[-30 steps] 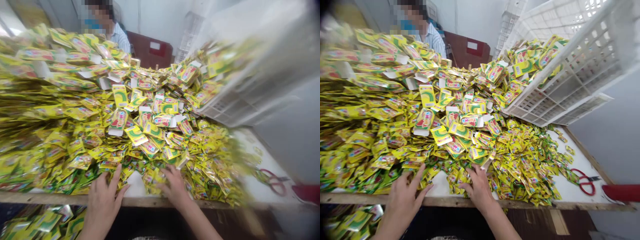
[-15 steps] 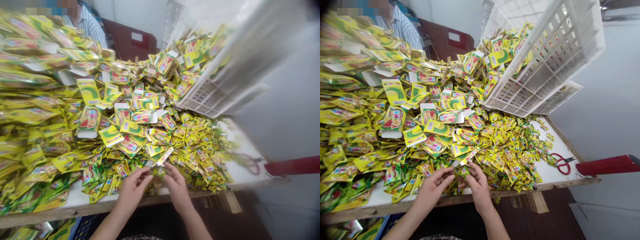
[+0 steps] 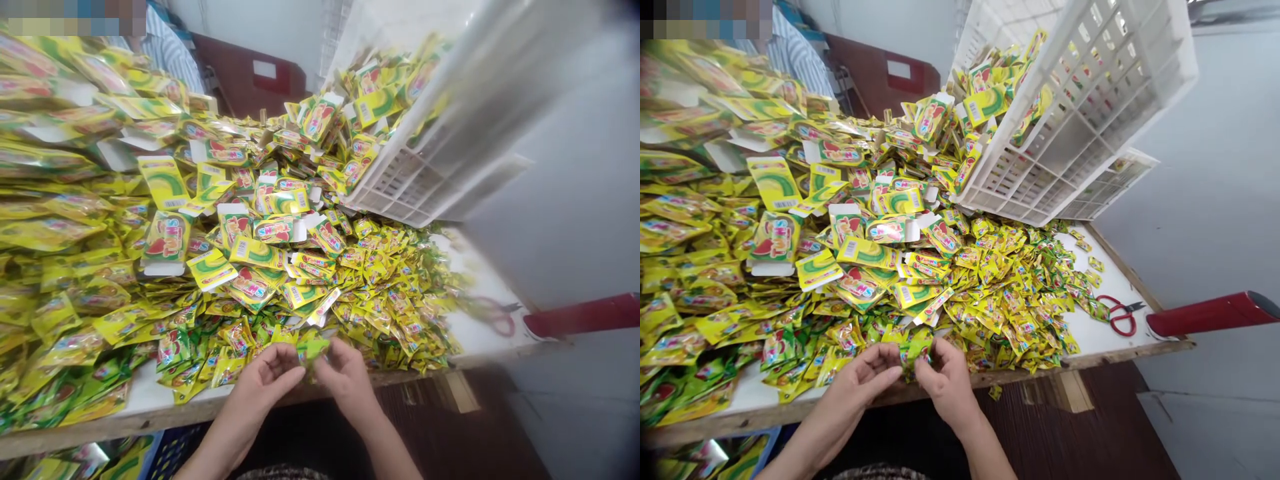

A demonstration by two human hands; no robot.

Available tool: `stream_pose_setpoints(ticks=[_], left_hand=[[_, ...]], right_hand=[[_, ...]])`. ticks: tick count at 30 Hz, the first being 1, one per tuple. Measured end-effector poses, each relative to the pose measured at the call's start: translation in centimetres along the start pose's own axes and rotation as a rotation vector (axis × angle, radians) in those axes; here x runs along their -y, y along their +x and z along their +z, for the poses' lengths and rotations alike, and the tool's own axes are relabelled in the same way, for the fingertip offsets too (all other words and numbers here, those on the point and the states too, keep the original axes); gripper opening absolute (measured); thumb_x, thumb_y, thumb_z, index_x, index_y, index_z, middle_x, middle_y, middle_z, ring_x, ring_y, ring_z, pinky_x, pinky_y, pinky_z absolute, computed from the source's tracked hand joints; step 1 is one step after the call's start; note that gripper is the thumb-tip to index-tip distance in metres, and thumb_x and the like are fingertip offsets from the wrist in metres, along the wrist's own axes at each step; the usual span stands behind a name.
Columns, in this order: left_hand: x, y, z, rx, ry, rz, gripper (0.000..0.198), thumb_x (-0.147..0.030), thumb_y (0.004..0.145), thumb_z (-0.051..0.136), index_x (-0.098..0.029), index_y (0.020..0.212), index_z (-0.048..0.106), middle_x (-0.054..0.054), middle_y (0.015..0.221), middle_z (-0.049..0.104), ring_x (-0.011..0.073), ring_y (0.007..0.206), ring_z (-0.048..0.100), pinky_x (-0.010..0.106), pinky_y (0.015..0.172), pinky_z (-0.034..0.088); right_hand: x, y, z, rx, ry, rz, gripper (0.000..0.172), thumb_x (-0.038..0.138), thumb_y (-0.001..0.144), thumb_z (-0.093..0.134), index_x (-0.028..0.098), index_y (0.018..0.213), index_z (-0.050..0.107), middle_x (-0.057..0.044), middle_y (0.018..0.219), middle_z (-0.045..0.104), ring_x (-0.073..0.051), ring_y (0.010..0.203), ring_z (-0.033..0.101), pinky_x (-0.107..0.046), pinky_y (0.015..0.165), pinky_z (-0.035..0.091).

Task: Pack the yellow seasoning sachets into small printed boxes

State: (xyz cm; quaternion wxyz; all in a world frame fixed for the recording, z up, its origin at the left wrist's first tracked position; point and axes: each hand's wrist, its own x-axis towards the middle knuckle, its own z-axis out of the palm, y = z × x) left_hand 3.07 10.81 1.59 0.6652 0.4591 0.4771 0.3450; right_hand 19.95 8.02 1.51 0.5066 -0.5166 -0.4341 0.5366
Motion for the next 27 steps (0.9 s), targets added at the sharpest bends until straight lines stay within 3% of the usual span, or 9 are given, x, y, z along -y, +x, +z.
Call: stream_pose_setpoints(ticks=[5,8,10,12,14,17,20,24,27], left_hand=[[2.4,-3.1,-1.9,0.034,0.028,-0.002,0.026,-0.031,0.070,0.078,-0.019,0.091,0.069,0.005,0.087,0.073,0.0227,0.087,0.069,0.031,0.078,0.056],[3.9,-4.6,-3.4,0.028,0.161,0.051,0.017,-0.033,0.075,0.075,-0.019,0.080,0.067,0.002,0.076,0.069,0.0193,0.073,0.067,0.026,0.067,0.055],[3.6,-4.6,-4.1,0.081,0.247,0.075,0.015,-0.035,0.079,0.071,-0.020,0.082,0.068,0.002,0.075,0.069,0.0189,0.071,0.066,0.026,0.064,0.055],[2.5,-3.3,-4.5,0.071,0.368,0.131,0.018,-0.038,0.084,0.064,-0.022,0.087,0.070,0.003,0.081,0.072,0.0205,0.077,0.067,0.028,0.070,0.054],[1.1,-1.1,-4.7,-0.073,0.571,0.218,0.023,-0.041,0.088,0.057,-0.023,0.090,0.071,0.004,0.088,0.073,0.0223,0.082,0.067,0.031,0.077,0.053],[0.2,2.5,-4.1,-0.283,0.986,0.329,0.030,-0.049,0.083,0.059,-0.022,0.082,0.071,0.007,0.084,0.069,0.0278,0.085,0.063,0.040,0.081,0.049],[0.7,4.4,-3.2,-0.307,1.241,0.354,0.028,-0.049,0.074,0.068,-0.021,0.072,0.067,0.008,0.082,0.067,0.0324,0.091,0.060,0.045,0.081,0.046],[1.5,4.0,-3.3,-0.332,0.994,0.272,0.020,-0.040,0.074,0.069,-0.021,0.080,0.065,0.003,0.083,0.070,0.0243,0.080,0.065,0.033,0.071,0.049],[1.2,3.3,-4.9,-0.329,0.725,0.344,0.025,-0.042,0.080,0.066,-0.023,0.096,0.070,0.001,0.094,0.075,0.0213,0.085,0.069,0.031,0.080,0.053]], right_hand=[[0.4,-2.8,0.9,0.193,-0.353,-0.058,0.008,0.022,0.081,0.066,0.018,0.076,0.062,0.003,0.073,0.055,-0.013,0.070,0.048,-0.022,0.064,0.039],[-1.5,-3.9,2.1,0.191,-0.312,0.010,0.014,0.025,0.073,0.076,0.019,0.076,0.063,0.003,0.072,0.056,-0.014,0.070,0.051,-0.022,0.064,0.041],[-2.6,-3.6,2.4,0.155,-0.175,0.097,0.013,0.027,0.074,0.075,0.019,0.074,0.065,0.003,0.066,0.054,-0.013,0.062,0.051,-0.021,0.056,0.042],[-3.1,-2.7,2.1,0.100,-0.047,0.145,0.011,0.029,0.078,0.069,0.019,0.078,0.067,0.002,0.069,0.057,-0.013,0.056,0.053,-0.022,0.051,0.044],[-2.9,-1.3,1.4,0.030,-0.019,0.128,0.013,0.031,0.079,0.068,0.019,0.084,0.067,0.001,0.074,0.059,-0.012,0.054,0.053,-0.023,0.050,0.045],[-2.4,0.5,0.3,-0.058,-0.125,0.037,0.012,0.030,0.080,0.067,0.019,0.077,0.064,0.003,0.068,0.055,-0.012,0.056,0.049,-0.022,0.052,0.042],[-2.1,1.3,0.0,-0.101,-0.254,-0.089,0.014,0.024,0.080,0.067,0.018,0.068,0.061,0.002,0.069,0.055,-0.014,0.068,0.051,-0.024,0.064,0.043],[-1.6,1.7,0.7,-0.011,-0.221,-0.102,0.005,0.016,0.077,0.067,0.019,0.080,0.069,0.000,0.078,0.062,-0.016,0.076,0.056,-0.026,0.072,0.045],[-0.6,2.1,2.1,0.091,-0.132,-0.093,0.013,0.017,0.076,0.071,0.021,0.088,0.070,0.002,0.075,0.063,-0.016,0.073,0.059,-0.026,0.070,0.046]])
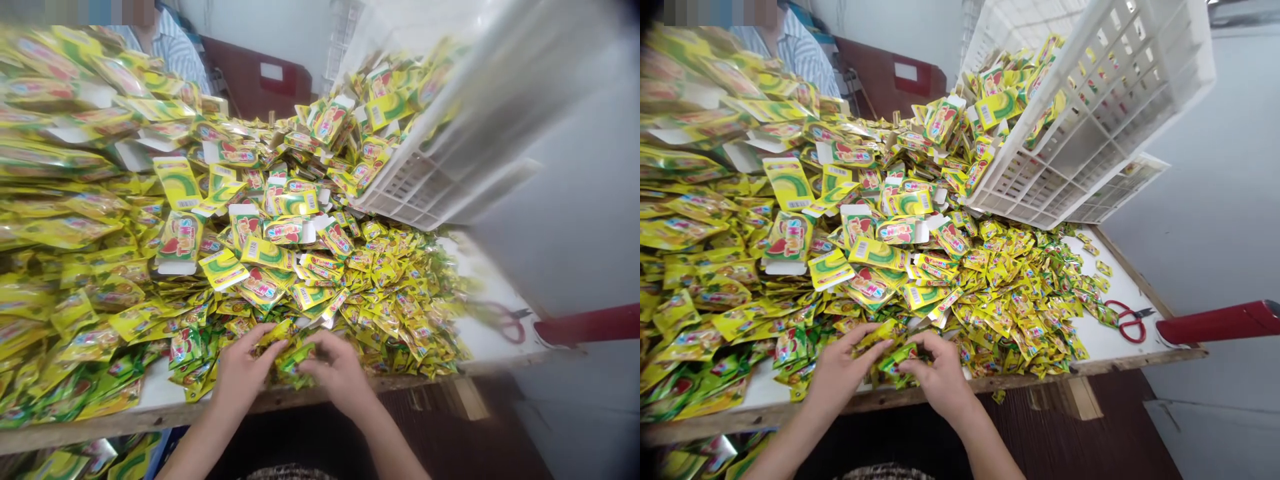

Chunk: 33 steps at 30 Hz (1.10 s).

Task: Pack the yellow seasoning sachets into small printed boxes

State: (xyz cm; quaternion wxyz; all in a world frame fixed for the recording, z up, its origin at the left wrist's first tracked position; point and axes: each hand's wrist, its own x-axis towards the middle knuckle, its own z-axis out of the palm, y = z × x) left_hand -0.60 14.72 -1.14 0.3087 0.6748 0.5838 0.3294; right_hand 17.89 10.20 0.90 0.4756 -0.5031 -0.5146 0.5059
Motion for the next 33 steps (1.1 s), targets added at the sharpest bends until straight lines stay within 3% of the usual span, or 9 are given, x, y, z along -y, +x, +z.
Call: stream_pose_setpoints(ticks=[4,10,16,20,22,24,28,30,33], left_hand=[[0.5,0.3,-2.7,-0.009,-0.097,0.071,0.028,-0.040,0.085,0.063,-0.026,0.105,0.074,0.003,0.108,0.076,0.0243,0.101,0.069,0.035,0.093,0.052],[0.3,-0.1,-4.6,0.129,-0.240,-0.049,0.032,-0.043,0.088,0.058,-0.024,0.109,0.074,0.005,0.111,0.075,0.0253,0.105,0.068,0.035,0.092,0.053],[-0.1,-1.1,-5.7,0.328,-0.408,-0.157,0.039,-0.037,0.078,0.072,-0.022,0.114,0.068,0.006,0.107,0.074,0.0260,0.097,0.068,0.033,0.085,0.055],[-0.4,-1.4,-6.2,0.486,-0.501,-0.166,0.034,-0.032,0.080,0.071,-0.025,0.113,0.064,0.003,0.102,0.073,0.0234,0.098,0.068,0.029,0.082,0.054],[-0.3,-1.1,-5.4,0.523,-0.462,-0.128,0.025,-0.034,0.086,0.063,-0.025,0.109,0.062,0.001,0.089,0.073,0.0208,0.085,0.069,0.027,0.075,0.054],[-0.1,-0.5,-3.5,0.470,-0.339,-0.030,0.020,-0.037,0.090,0.056,-0.025,0.105,0.062,0.002,0.088,0.072,0.0205,0.081,0.069,0.029,0.075,0.054],[-0.6,0.8,2.7,0.194,0.008,0.203,0.040,-0.041,0.080,0.068,-0.026,0.116,0.061,0.006,0.112,0.068,0.0271,0.101,0.064,0.038,0.088,0.050],[-1.8,1.2,5.3,0.058,0.091,0.245,0.038,-0.040,0.080,0.068,-0.024,0.115,0.063,0.008,0.108,0.068,0.0279,0.101,0.064,0.039,0.089,0.049],[-4.2,1.6,5.7,-0.076,0.005,0.262,0.017,-0.034,0.084,0.063,-0.021,0.094,0.067,0.007,0.095,0.067,0.0235,0.091,0.065,0.034,0.085,0.050]], right_hand=[[1.1,1.6,2.2,0.005,0.007,-0.082,0.006,0.021,0.074,0.074,0.020,0.078,0.070,0.000,0.077,0.065,-0.018,0.078,0.062,-0.027,0.074,0.048],[1.0,3.3,4.5,0.001,0.169,0.060,0.016,0.016,0.069,0.073,0.019,0.081,0.062,0.003,0.072,0.063,-0.016,0.068,0.060,-0.025,0.064,0.048],[1.3,2.5,4.5,-0.088,-0.095,-0.039,0.034,0.015,0.063,0.079,0.020,0.092,0.063,0.002,0.082,0.060,-0.014,0.073,0.055,-0.022,0.063,0.043],[1.7,0.5,3.3,0.072,-0.226,-0.072,0.020,0.024,0.074,0.076,0.017,0.066,0.058,0.006,0.065,0.048,-0.010,0.062,0.044,-0.021,0.057,0.034],[1.3,-0.7,2.3,0.046,-0.248,-0.061,0.021,0.023,0.075,0.074,0.017,0.065,0.057,0.006,0.062,0.045,-0.009,0.062,0.042,-0.021,0.057,0.033],[0.6,-1.8,0.8,-0.022,-0.176,0.010,0.013,0.024,0.077,0.071,0.018,0.074,0.060,0.006,0.066,0.049,-0.010,0.061,0.045,-0.021,0.056,0.037],[-0.6,-3.4,-2.6,-0.176,0.119,0.238,0.023,0.039,0.082,0.067,0.017,0.090,0.061,0.003,0.071,0.054,-0.009,0.050,0.046,-0.020,0.044,0.042],[-0.6,-3.9,-4.2,-0.230,0.175,0.266,0.029,0.042,0.080,0.070,0.016,0.091,0.063,0.000,0.075,0.058,-0.011,0.055,0.050,-0.022,0.047,0.047],[-0.6,-4.6,-6.1,-0.236,0.221,0.256,0.029,0.040,0.078,0.073,0.016,0.091,0.065,-0.003,0.081,0.061,-0.015,0.066,0.055,-0.025,0.054,0.052]])
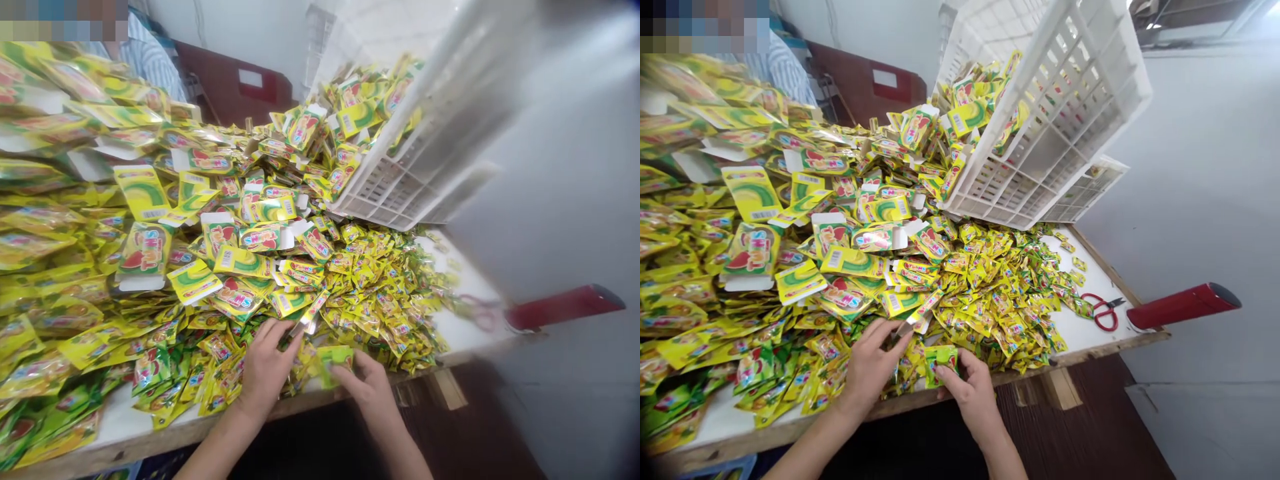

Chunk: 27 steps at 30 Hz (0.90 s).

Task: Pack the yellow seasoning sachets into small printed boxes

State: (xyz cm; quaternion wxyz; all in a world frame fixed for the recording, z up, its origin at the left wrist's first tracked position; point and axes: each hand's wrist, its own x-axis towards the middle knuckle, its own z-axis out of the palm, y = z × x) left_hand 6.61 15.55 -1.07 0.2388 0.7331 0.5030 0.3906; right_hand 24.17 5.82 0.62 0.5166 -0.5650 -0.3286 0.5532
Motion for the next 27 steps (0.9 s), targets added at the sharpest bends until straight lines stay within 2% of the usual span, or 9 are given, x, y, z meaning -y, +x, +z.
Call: stream_pose_setpoints(ticks=[2,4,6,8,11,15,17,23,27], left_hand=[[-1.1,0.6,-2.1,-0.035,-0.120,-0.031,0.011,-0.031,0.083,0.064,-0.021,0.088,0.065,0.007,0.101,0.068,0.0223,0.096,0.065,0.032,0.088,0.049],[-1.3,0.9,-5.3,-0.025,-0.237,-0.119,0.016,-0.031,0.081,0.066,-0.022,0.093,0.061,0.006,0.107,0.068,0.0219,0.099,0.065,0.030,0.088,0.049],[-0.6,0.5,-8.0,0.056,-0.316,-0.223,0.024,-0.034,0.080,0.068,-0.022,0.099,0.058,0.004,0.100,0.070,0.0206,0.091,0.067,0.028,0.082,0.052],[0.6,-0.5,-9.5,0.204,-0.347,-0.284,0.028,-0.037,0.080,0.069,-0.021,0.101,0.059,0.003,0.092,0.071,0.0200,0.084,0.068,0.026,0.075,0.054],[2.1,-2.4,-9.2,0.364,-0.331,-0.301,0.028,-0.038,0.085,0.063,-0.021,0.107,0.062,0.004,0.100,0.073,0.0209,0.090,0.069,0.027,0.079,0.054],[2.6,-3.8,-7.8,0.324,-0.237,-0.242,0.032,-0.039,0.089,0.058,-0.024,0.117,0.063,0.004,0.112,0.072,0.0218,0.101,0.067,0.027,0.086,0.052],[2.8,-4.1,-7.6,0.276,-0.183,-0.224,0.031,-0.039,0.089,0.057,-0.024,0.114,0.065,0.003,0.110,0.073,0.0227,0.102,0.067,0.028,0.087,0.052],[4.7,-6.1,-7.3,0.157,-0.176,-0.246,0.031,-0.040,0.089,0.056,-0.024,0.114,0.066,0.005,0.114,0.072,0.0248,0.106,0.066,0.032,0.091,0.051],[4.5,-6.7,-7.4,0.225,-0.304,-0.269,0.036,-0.037,0.085,0.063,-0.024,0.119,0.062,0.006,0.117,0.069,0.0256,0.108,0.063,0.033,0.092,0.050]], right_hand=[[-0.1,-0.1,-0.8,-0.013,0.047,-0.010,0.026,0.038,0.079,0.073,0.018,0.091,0.064,-0.002,0.081,0.061,-0.015,0.068,0.056,-0.026,0.056,0.053],[-0.3,-0.1,-0.9,-0.017,0.095,-0.011,0.024,0.037,0.079,0.073,0.019,0.090,0.062,0.000,0.078,0.059,-0.014,0.066,0.055,-0.027,0.057,0.053],[-0.3,0.1,-0.4,0.005,0.111,-0.018,0.022,0.036,0.079,0.073,0.019,0.088,0.062,0.002,0.074,0.056,-0.014,0.063,0.053,-0.027,0.056,0.052],[0.2,0.3,1.0,0.023,0.078,-0.081,0.019,0.034,0.081,0.072,0.019,0.088,0.063,0.002,0.072,0.055,-0.013,0.062,0.052,-0.025,0.055,0.050],[1.9,0.8,3.7,0.023,-0.070,-0.303,0.014,0.030,0.086,0.067,0.019,0.095,0.065,0.000,0.079,0.060,-0.014,0.071,0.055,-0.026,0.065,0.049],[3.8,2.1,6.3,0.145,-0.396,-0.664,0.020,0.019,0.087,0.064,0.022,0.107,0.066,-0.004,0.097,0.065,-0.019,0.091,0.058,-0.031,0.084,0.046],[4.0,2.8,6.8,0.222,-0.546,-0.748,0.030,0.014,0.087,0.061,0.024,0.115,0.064,-0.005,0.103,0.065,-0.020,0.097,0.057,-0.031,0.087,0.044],[3.8,3.3,7.7,0.381,-0.925,-0.621,0.038,0.010,0.082,0.062,0.028,0.116,0.063,-0.003,0.098,0.059,-0.017,0.088,0.058,-0.025,0.075,0.044],[4.9,2.8,8.9,0.488,-1.043,-0.594,0.035,0.008,0.080,0.063,0.027,0.110,0.064,-0.002,0.096,0.058,-0.016,0.084,0.058,-0.024,0.075,0.043]])
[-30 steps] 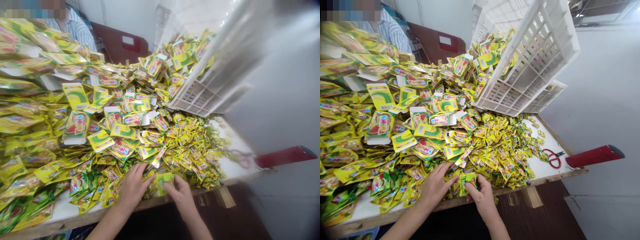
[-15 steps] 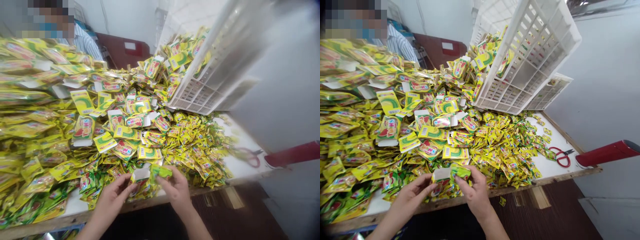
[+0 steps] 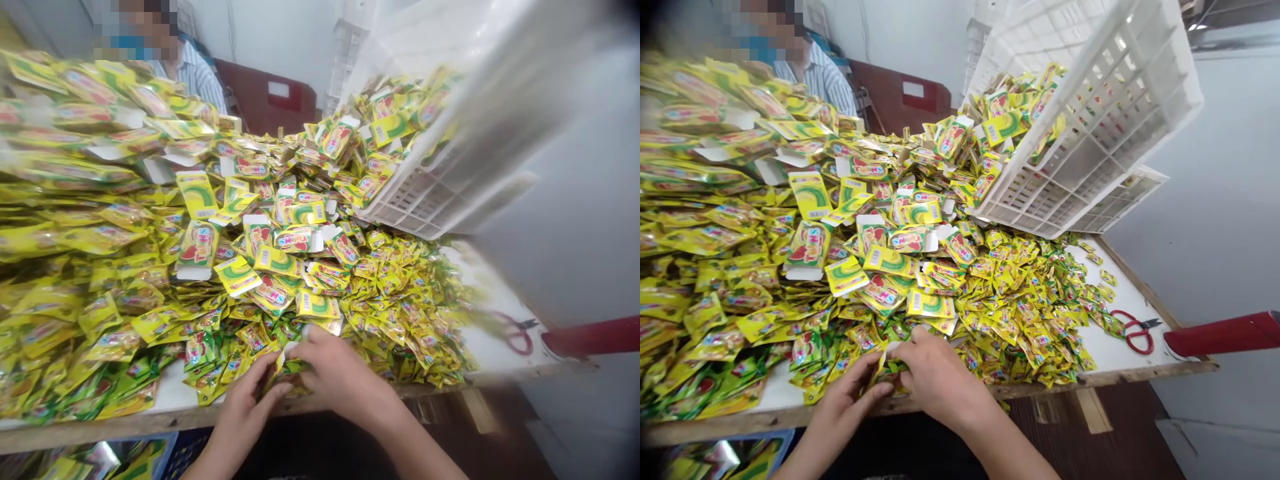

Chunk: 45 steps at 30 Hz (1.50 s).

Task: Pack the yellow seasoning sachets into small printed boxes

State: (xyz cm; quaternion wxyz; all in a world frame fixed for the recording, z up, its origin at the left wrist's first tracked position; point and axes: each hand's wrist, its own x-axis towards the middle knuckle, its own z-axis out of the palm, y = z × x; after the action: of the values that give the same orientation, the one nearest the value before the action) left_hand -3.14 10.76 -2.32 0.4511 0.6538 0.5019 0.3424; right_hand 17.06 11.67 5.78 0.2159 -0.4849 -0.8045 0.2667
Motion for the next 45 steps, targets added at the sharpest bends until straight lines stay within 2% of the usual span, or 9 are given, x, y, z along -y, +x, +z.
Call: stream_pose_setpoints(ticks=[6,16,25,28,30,33,36,39,45], left_hand=[[-1.6,0.2,-0.6,0.008,-0.282,-0.044,0.016,-0.035,0.087,0.061,-0.021,0.094,0.065,0.002,0.084,0.066,0.0202,0.083,0.061,0.027,0.075,0.049],[-0.9,0.3,-0.8,0.009,-0.374,-0.105,0.017,-0.031,0.082,0.068,-0.022,0.097,0.067,0.001,0.094,0.068,0.0203,0.093,0.061,0.027,0.084,0.048],[-0.5,0.4,-1.3,0.014,-0.402,-0.135,0.029,-0.033,0.083,0.067,-0.024,0.110,0.068,0.004,0.107,0.073,0.0238,0.102,0.065,0.031,0.091,0.050],[-0.2,0.0,-1.5,-0.013,-0.377,-0.162,0.030,-0.036,0.086,0.063,-0.026,0.114,0.068,0.003,0.116,0.071,0.0239,0.107,0.064,0.033,0.095,0.049],[-0.4,-0.4,-1.7,-0.040,-0.357,-0.203,0.029,-0.039,0.087,0.060,-0.027,0.112,0.070,0.003,0.116,0.072,0.0244,0.110,0.063,0.035,0.099,0.047],[-1.5,-0.9,-2.0,0.012,-0.401,-0.259,0.025,-0.037,0.084,0.064,-0.024,0.102,0.075,0.005,0.109,0.074,0.0265,0.109,0.064,0.037,0.099,0.047],[-2.6,-1.0,-2.3,0.065,-0.447,-0.281,0.023,-0.029,0.081,0.066,-0.023,0.102,0.074,0.005,0.102,0.075,0.0250,0.100,0.067,0.036,0.091,0.052],[-2.5,-0.8,-2.5,-0.063,-0.401,-0.268,0.026,-0.032,0.083,0.066,-0.025,0.107,0.072,0.005,0.108,0.075,0.0239,0.102,0.068,0.036,0.094,0.052],[-0.9,-0.4,-2.8,-0.196,-0.184,-0.123,0.027,-0.038,0.081,0.069,-0.026,0.104,0.075,0.004,0.110,0.075,0.0256,0.104,0.068,0.038,0.096,0.053]], right_hand=[[1.7,1.4,0.0,-0.108,0.018,-0.050,0.017,0.020,0.089,0.061,0.024,0.105,0.063,-0.002,0.088,0.063,-0.018,0.080,0.059,-0.025,0.070,0.042],[-0.4,2.2,4.9,-0.380,0.039,-0.089,0.008,0.023,0.089,0.063,0.022,0.087,0.070,-0.005,0.084,0.059,-0.021,0.086,0.052,-0.034,0.078,0.044],[-0.6,0.9,5.1,-0.335,0.169,-0.091,0.008,0.029,0.084,0.070,0.030,0.089,0.076,-0.006,0.125,0.056,-0.029,0.122,0.041,-0.047,0.103,0.037],[-0.5,-0.5,5.2,-0.436,0.409,0.086,0.016,0.028,0.091,0.060,0.029,0.099,0.074,-0.007,0.117,0.060,-0.024,0.108,0.054,-0.041,0.093,0.046],[-0.6,-1.2,5.8,-0.463,0.679,0.282,0.016,0.031,0.088,0.062,0.025,0.100,0.071,-0.006,0.095,0.065,-0.019,0.080,0.061,-0.032,0.072,0.052],[-0.7,-1.4,7.0,-0.298,1.047,0.466,0.017,0.032,0.077,0.072,0.021,0.088,0.069,0.003,0.063,0.057,-0.011,0.047,0.047,-0.022,0.045,0.041],[-0.3,-0.6,7.6,-0.289,1.002,0.404,0.007,0.024,0.073,0.072,0.019,0.076,0.070,0.003,0.061,0.057,-0.011,0.053,0.050,-0.022,0.052,0.043],[0.2,0.3,6.9,-0.382,0.834,0.265,0.011,0.025,0.077,0.070,0.022,0.085,0.077,-0.004,0.081,0.067,-0.017,0.075,0.059,-0.027,0.069,0.049],[0.3,1.3,6.1,-0.342,0.965,0.354,0.016,0.035,0.075,0.075,0.023,0.086,0.079,-0.002,0.077,0.063,-0.011,0.053,0.054,-0.023,0.046,0.046]])
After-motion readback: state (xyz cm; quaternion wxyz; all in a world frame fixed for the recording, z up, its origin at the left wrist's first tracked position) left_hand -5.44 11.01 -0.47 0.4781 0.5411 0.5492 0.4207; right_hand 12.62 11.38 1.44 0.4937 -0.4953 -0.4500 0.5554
